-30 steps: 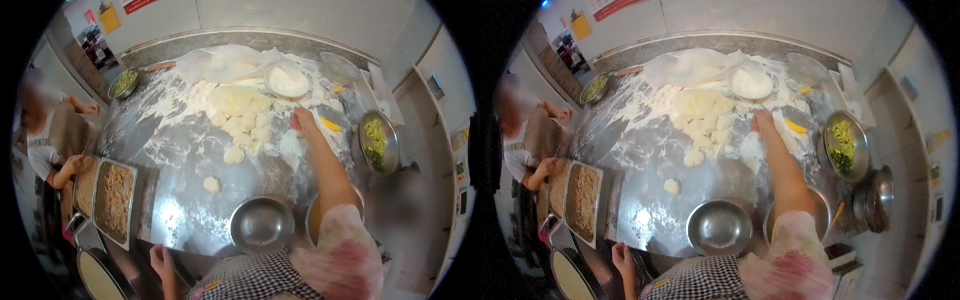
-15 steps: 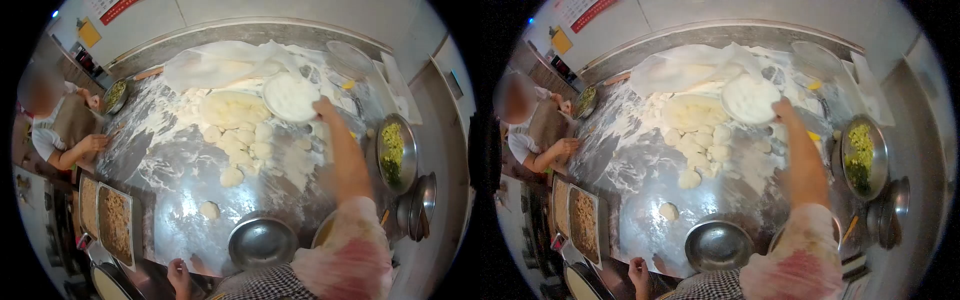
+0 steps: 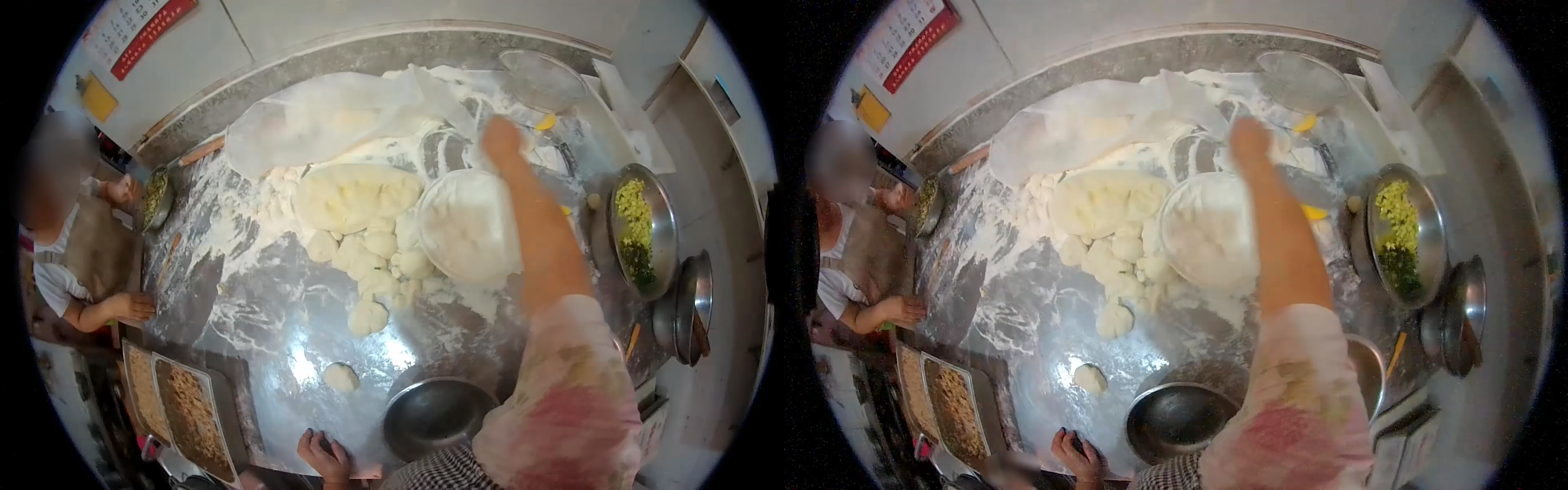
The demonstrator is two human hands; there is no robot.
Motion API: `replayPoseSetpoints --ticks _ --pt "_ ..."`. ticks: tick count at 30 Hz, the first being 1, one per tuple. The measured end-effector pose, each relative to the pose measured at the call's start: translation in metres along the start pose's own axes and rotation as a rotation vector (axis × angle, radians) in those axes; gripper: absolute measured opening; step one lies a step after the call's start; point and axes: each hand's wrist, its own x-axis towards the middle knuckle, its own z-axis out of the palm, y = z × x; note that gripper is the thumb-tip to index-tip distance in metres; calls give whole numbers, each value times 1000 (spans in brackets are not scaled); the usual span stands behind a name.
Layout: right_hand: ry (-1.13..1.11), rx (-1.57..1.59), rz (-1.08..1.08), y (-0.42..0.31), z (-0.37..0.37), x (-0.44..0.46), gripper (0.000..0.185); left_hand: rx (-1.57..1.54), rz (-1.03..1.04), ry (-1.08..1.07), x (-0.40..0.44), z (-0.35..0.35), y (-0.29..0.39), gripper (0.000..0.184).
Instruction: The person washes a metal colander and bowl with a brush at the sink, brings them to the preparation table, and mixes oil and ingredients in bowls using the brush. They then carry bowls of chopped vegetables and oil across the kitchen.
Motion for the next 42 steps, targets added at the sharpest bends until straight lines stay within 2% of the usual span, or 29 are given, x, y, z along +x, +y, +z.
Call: replayPoseSetpoints --ticks 1,2,3,5,8,11,13,15,17,19,21,23,24,26,27,28,29,31,33,34,35,36,37,38,39,41,42 --pt "-25 -49 162 35 -4 -5 14 4 3 12 0 1 0 30" --pt "-239 -40 364 58 -29 -11 17 7 7 25 2 2 0 31" --pt "-325 -77 432 68 -60 -23 22 10 11 36 2 3 0 31" --pt "-437 -63 537 102 -61 -39 31 27 -4 30 1 5 -2 31" --pt "-650 28 544 114 -64 -32 42 83 -2 -8 6 1 4 32" --pt "-658 62 371 135 -29 -33 38 77 21 -37 10 -4 10 28" --pt "-731 263 389 145 -10 -26 31 68 34 -32 9 -6 12 27" --pt "-585 367 282 144 -9 -27 25 82 47 -14 7 -5 10 28" --pt "-214 364 54 107 -49 -28 21 40 38 16 5 -2 7 30" --pt "174 159 -82 61 -85 -20 16 3 -10 10 6 -1 1 30" --pt "181 304 -93 9 -127 -12 13 -36 -78 -38 19 -1 -5 28" --pt "134 665 -79 -49 -151 -19 16 -334 -134 50 73 -11 32 25" --pt "-33 903 6 -85 -165 -30 18 -313 46 113 104 -13 44 27" --pt "-390 1222 71 -143 -181 -57 15 -483 139 179 169 -17 88 47" --pt "-562 1448 98 -165 -193 -72 16 -621 114 167 199 -19 115 58" --pt "-745 1670 123 -183 -206 -88 17 -609 127 136 223 -16 133 60" --pt "-837 1783 130 -198 -204 -104 18 -593 133 106 240 -14 148 63" --pt "-962 1929 188 -209 -198 -125 20 -1003 -74 -347 268 -12 174 63" --pt "-1067 2003 276 -198 -198 -140 21 -1214 -324 -692 271 -4 172 49" --pt "-1054 1876 11 -174 -192 -129 24 -1107 -320 -639 270 -2 168 45" --pt "-677 1671 -212 -145 -185 -125 29 -996 -326 -587 268 -2 162 42" --pt "-556 1099 -121 -112 -195 -111 28 -885 -333 -541 266 -4 148 38" --pt "-430 917 -108 -71 -193 -107 29 -603 -236 -357 263 -6 131 32" --pt "-59 395 -424 -17 -154 -109 30 -312 -138 -188 260 -6 114 27" --pt "-296 298 -288 12 -152 -111 31 -12 -41 -34 257 -8 99 22" --pt "-670 221 -196 49 -139 -119 33 89 -71 -10 255 -14 68 23" --pt "-713 342 -224 54 -141 -121 33 138 -77 -2 254 -16 54 23"
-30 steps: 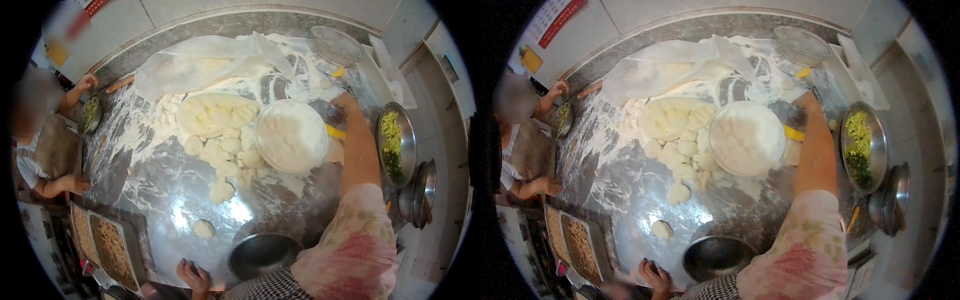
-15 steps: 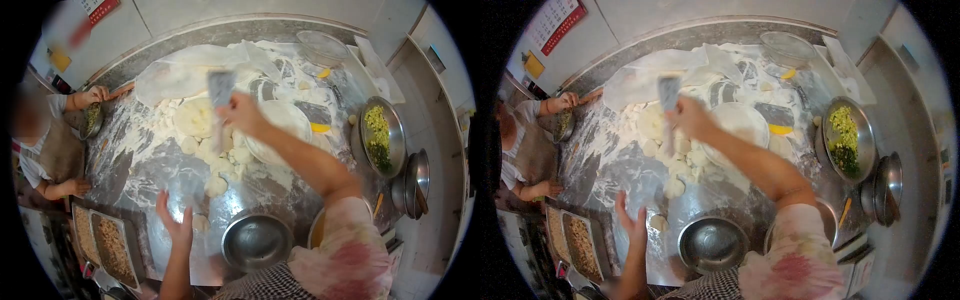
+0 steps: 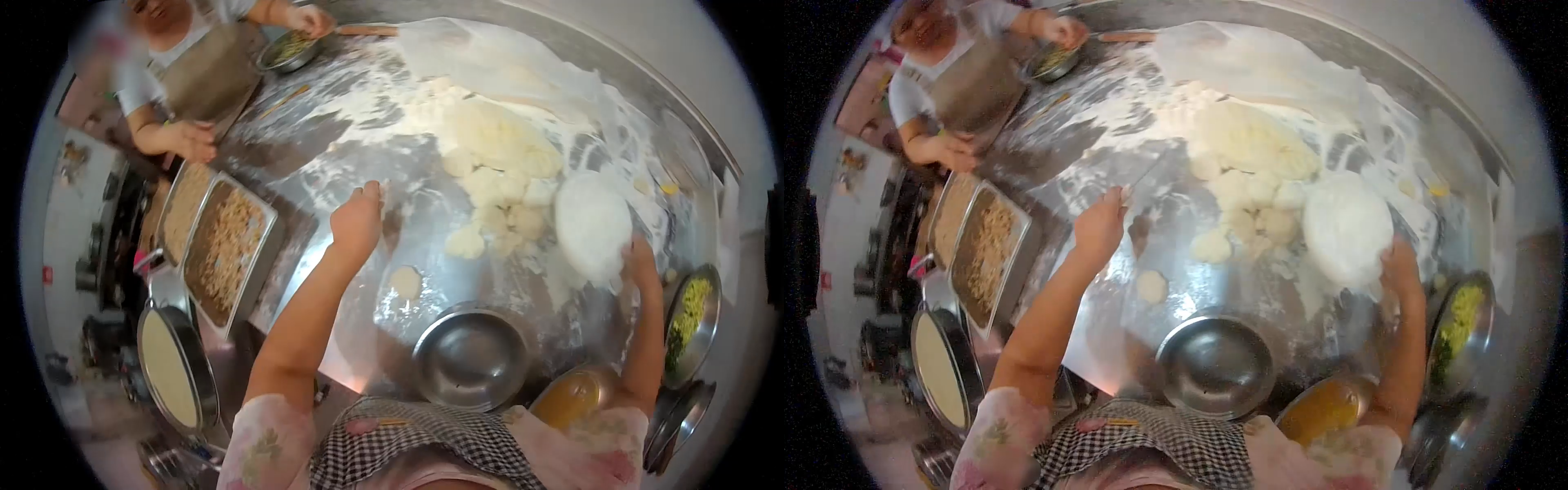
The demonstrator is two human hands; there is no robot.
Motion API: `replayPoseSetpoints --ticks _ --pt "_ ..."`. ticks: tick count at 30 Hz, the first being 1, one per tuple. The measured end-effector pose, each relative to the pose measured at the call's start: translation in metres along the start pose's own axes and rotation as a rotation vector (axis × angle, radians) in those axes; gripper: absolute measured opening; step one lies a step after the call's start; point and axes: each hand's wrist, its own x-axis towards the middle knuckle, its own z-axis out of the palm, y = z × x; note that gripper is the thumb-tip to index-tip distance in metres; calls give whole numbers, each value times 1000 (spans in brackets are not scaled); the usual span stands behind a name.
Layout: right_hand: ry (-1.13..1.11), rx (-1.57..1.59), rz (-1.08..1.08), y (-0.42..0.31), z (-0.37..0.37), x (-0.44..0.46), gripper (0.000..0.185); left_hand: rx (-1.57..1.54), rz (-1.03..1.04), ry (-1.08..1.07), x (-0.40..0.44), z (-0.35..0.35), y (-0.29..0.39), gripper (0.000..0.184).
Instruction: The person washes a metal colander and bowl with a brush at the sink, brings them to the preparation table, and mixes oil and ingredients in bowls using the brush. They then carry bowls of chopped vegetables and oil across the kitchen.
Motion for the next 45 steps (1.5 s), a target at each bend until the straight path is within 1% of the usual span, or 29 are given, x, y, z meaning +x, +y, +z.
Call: replayPoseSetpoints --ticks 1,2,4,5,8,9,12,13,14,16,19,21,22,23,25,26,27,28,29,30,31,32,33,34,36,41,42,44,45 --pt "22 40 -26 10 5 0 33 -59 -60 -14 0 5 -15 21" --pt "46 83 -50 21 10 3 34 -413 -254 -144 1 -1 -21 21" --pt "-5 608 136 42 6 9 36 -1136 -619 -386 -1 -11 -26 20" --pt "-41 861 237 46 3 11 36 -1235 -652 -383 -8 -18 -20 17" --pt "-76 -69 8 49 5 0 39 -1486 -747 -385 -30 -25 -21 17" --pt "-69 -213 70 10 -2 -4 46 -1524 -771 -386 -43 -24 -23 19" --pt "3 -388 -11 34 12 1 50 -1528 -851 -405 -64 -26 -26 24" --pt "188 -457 -66 59 17 9 47 -1533 -879 -440 -70 -22 -31 31" --pt "375 -521 -122 93 22 19 45 -1408 -870 -385 -74 -13 -37 30" --pt "577 -513 -130 87 13 23 42 -1151 -847 -284 -78 -7 -44 30" --pt "632 -328 29 55 -36 39 40 -150 -151 280 -91 -14 -47 32" --pt "663 -220 137 6 -74 39 40 -36 -148 1 -88 -18 -64 32" --pt "760 -63 -69 -34 -79 34 38 28 -138 -132 -83 -19 -72 33" --pt "849 97 -271 -84 -77 25 36 -46 -108 65 -81 -20 -73 29" --pt "669 137 -121 -163 -71 1 33 -39 -51 -201 -86 -12 -89 27" --pt "585 139 -187 -205 -64 -10 29 -37 -21 -325 -86 -4 -98 26" --pt "500 138 -259 -244 -56 -21 25 -138 -48 -301 -84 9 -105 24" --pt "412 230 -264 -278 -46 -31 20 -228 -70 -273 -77 24 -117 22" --pt "381 323 -360 -310 -34 -42 19 -322 -92 -256 -75 33 -121 21" --pt "347 276 -446 -326 -13 -40 18 -734 -282 -414 -81 26 -117 20" --pt "299 311 -444 -358 1 -53 16 -1137 -470 -562 -83 7 -110 20" --pt "147 236 -399 -384 17 -62 16 -1537 -658 -707 -86 -3 -105 20" --pt "147 189 -496 -401 41 -68 16 -1741 -834 -726 -94 0 -98 16" --pt "144 141 -591 -413 68 -71 15 -1881 -908 -830 -99 1 -98 13" --pt "143 166 -696 -443 108 -79 13 -2074 -929 -901 -110 12 -101 13" --pt "40 -160 -762 -479 151 -66 8 -2255 -1031 -966 -110 21 -119 18" --pt "33 -208 -771 -484 154 -60 8 -2279 -1036 -998 -111 26 -123 19" --pt "153 -341 -773 -477 173 -21 10 -2214 -1001 -1018 -110 21 -125 23" --pt "123 -362 -678 -480 164 3 11 -2181 -978 -1024 -108 15 -124 25"
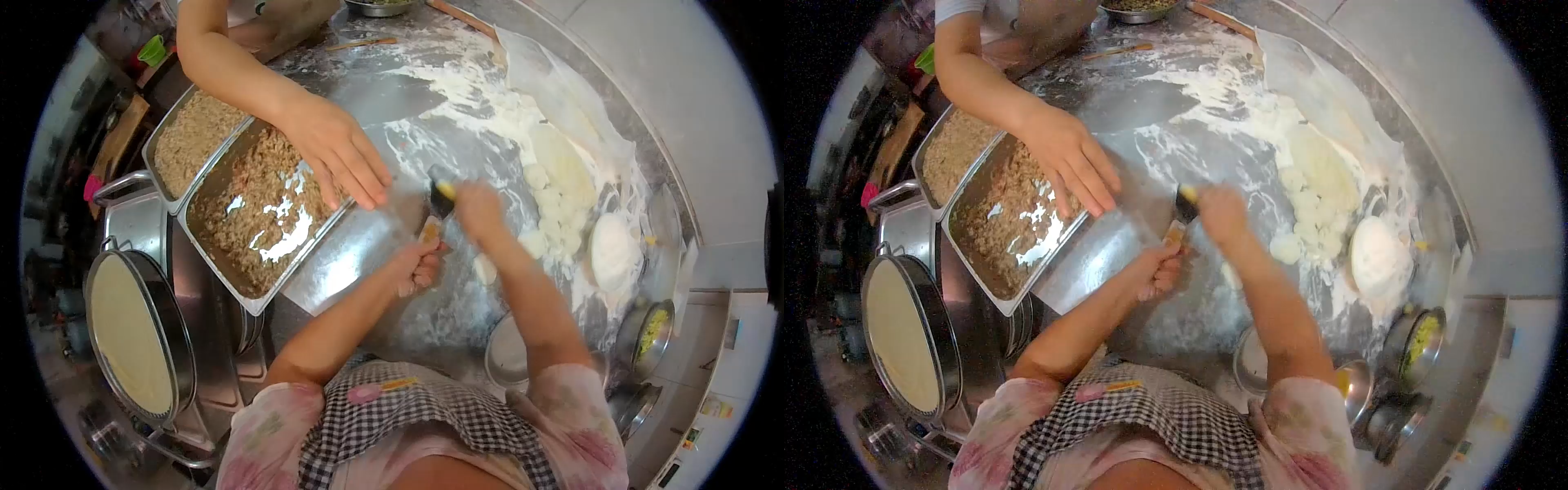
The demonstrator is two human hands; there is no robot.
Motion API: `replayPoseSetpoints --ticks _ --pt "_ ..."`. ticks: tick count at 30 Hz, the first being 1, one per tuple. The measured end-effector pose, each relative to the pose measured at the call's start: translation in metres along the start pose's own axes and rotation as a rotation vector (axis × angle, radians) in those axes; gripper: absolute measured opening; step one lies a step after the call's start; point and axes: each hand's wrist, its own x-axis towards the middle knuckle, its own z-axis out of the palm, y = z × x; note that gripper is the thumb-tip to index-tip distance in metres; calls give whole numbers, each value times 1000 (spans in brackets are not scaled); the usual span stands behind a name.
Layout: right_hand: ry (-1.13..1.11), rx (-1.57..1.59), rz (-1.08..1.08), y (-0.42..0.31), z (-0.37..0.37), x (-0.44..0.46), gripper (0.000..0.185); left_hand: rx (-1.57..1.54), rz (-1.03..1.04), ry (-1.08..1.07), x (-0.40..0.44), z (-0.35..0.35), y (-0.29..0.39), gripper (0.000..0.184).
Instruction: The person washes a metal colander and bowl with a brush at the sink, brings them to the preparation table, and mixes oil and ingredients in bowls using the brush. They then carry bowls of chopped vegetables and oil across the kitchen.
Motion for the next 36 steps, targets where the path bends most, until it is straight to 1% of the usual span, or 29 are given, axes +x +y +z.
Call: replayPoseSetpoints --ticks 1,3,4,6,8,10,12,13,14,15,16,18,21,22,24,25,26,28,29,30,31,32,33,34,35,36 --pt "-48 -11 87 16 -8 21 13 30 33 43 -8 7 4 27" --pt "22 178 264 47 -26 46 16 91 93 139 -27 18 12 33" --pt "29 154 247 38 -48 50 16 274 180 201 -28 17 21 36" --pt "7 110 208 7 -82 27 18 611 335 335 -26 6 21 43" --pt "-40 149 75 -31 -88 -4 17 762 726 352 31 -46 2 49" --pt "-170 226 -53 -52 -66 -21 18 874 890 415 44 -51 -3 54" --pt "-104 137 -108 -44 -20 -20 17 950 816 553 37 -45 -2 58" --pt "-67 104 -153 -41 -4 -16 17 992 803 536 29 -38 2 57" --pt "-117 -16 -57 -31 1 1 14 1031 786 527 19 -31 4 57" --pt "-85 66 40 -15 -8 17 12 1071 769 515 6 -23 6 56" --pt "-189 5 101 7 -4 37 13 1009 747 462 -12 -10 13 53" --pt "-183 50 172 25 -21 59 16 891 703 335 -46 16 22 48" --pt "-187 123 104 21 -22 53 26 718 630 240 -64 23 51 39" --pt "-225 149 145 19 -14 48 38 691 604 218 -76 30 63 36" --pt "-203 99 118 11 -8 27 40 735 548 197 -98 40 84 28" --pt "-196 73 127 7 -8 15 41 932 944 183 -85 21 90 27" --pt "-172 118 145 10 3 2 40 1109 1340 126 -53 -10 91 25" --pt "-150 304 216 -1 -12 -24 39 761 1288 68 -51 1 76 26" --pt "-189 245 235 -6 -16 -39 39 347 764 125 -76 18 73 27" --pt "-142 277 205 -17 -29 -62 39 316 860 110 -78 22 73 30" --pt "33 527 131 -24 -44 -81 36 286 956 91 -79 27 73 32" --pt "3 449 191 -36 -52 -101 34 265 978 -49 -70 3 90 21" --pt "9 430 235 -41 -66 -128 33 374 1089 122 -86 34 96 12" --pt "15 413 253 -48 -81 -148 33 245 1155 58 -89 37 112 12" --pt "26 401 262 -54 -89 -169 32 207 1183 138 -101 45 124 14" --pt "49 415 368 -58 -95 -188 31 167 1228 30 -111 41 146 15"
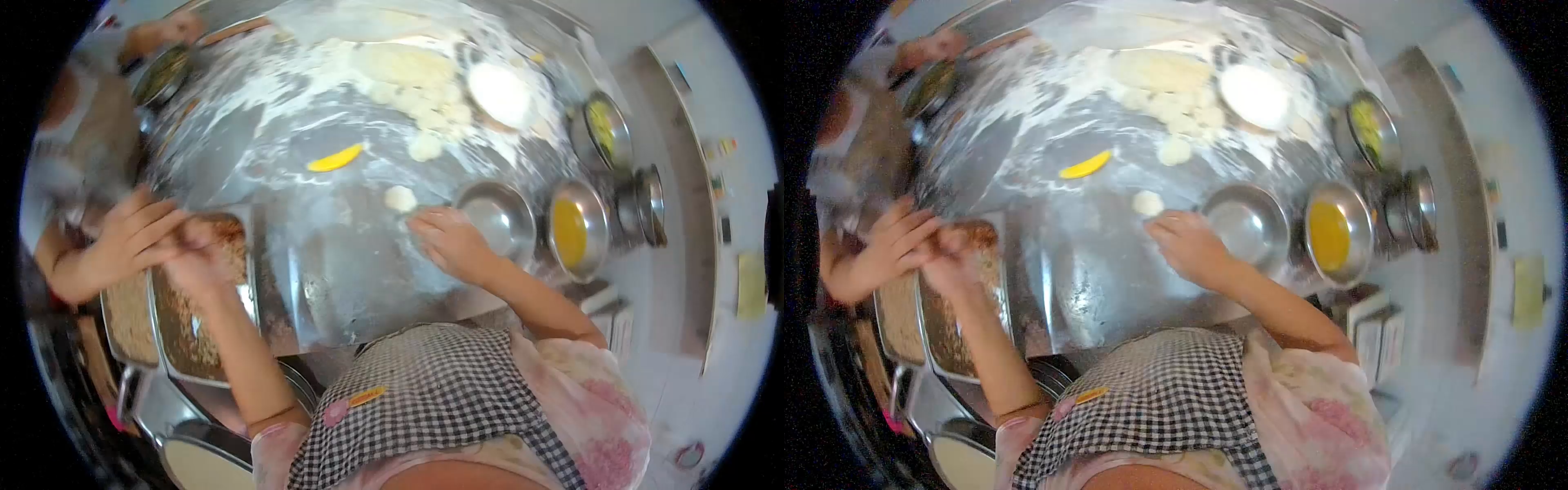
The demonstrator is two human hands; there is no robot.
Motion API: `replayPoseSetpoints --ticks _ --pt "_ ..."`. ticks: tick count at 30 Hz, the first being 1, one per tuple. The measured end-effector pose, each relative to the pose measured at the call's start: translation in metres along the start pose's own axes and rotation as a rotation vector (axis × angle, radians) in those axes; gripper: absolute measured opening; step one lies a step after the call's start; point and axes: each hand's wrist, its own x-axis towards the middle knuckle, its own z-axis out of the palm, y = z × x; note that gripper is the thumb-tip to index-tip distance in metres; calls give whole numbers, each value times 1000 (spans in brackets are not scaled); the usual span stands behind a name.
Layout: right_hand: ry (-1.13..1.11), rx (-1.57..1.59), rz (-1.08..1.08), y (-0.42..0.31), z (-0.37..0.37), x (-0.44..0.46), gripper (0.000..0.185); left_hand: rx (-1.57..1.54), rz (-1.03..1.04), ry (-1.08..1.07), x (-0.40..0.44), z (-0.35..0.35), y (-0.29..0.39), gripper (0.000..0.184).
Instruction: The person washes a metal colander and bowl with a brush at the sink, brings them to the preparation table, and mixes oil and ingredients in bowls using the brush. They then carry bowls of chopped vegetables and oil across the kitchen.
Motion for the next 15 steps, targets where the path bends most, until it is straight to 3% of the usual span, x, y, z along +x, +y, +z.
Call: replayPoseSetpoints --ticks 1,4,8,12,15 --pt "45 21 92 6 -9 -24 30 -89 54 -53 11 0 9 16" --pt "306 15 303 36 -25 -105 23 35 1 139 -6 38 1 20" --pt "434 -110 715 56 -47 -190 8 182 -258 -157 -63 53 -75 25" --pt "551 -18 1079 89 -59 -265 17 287 -531 -288 -146 70 -123 24" --pt "712 80 1113 117 -73 -308 18 403 -633 -331 -190 77 -134 20"
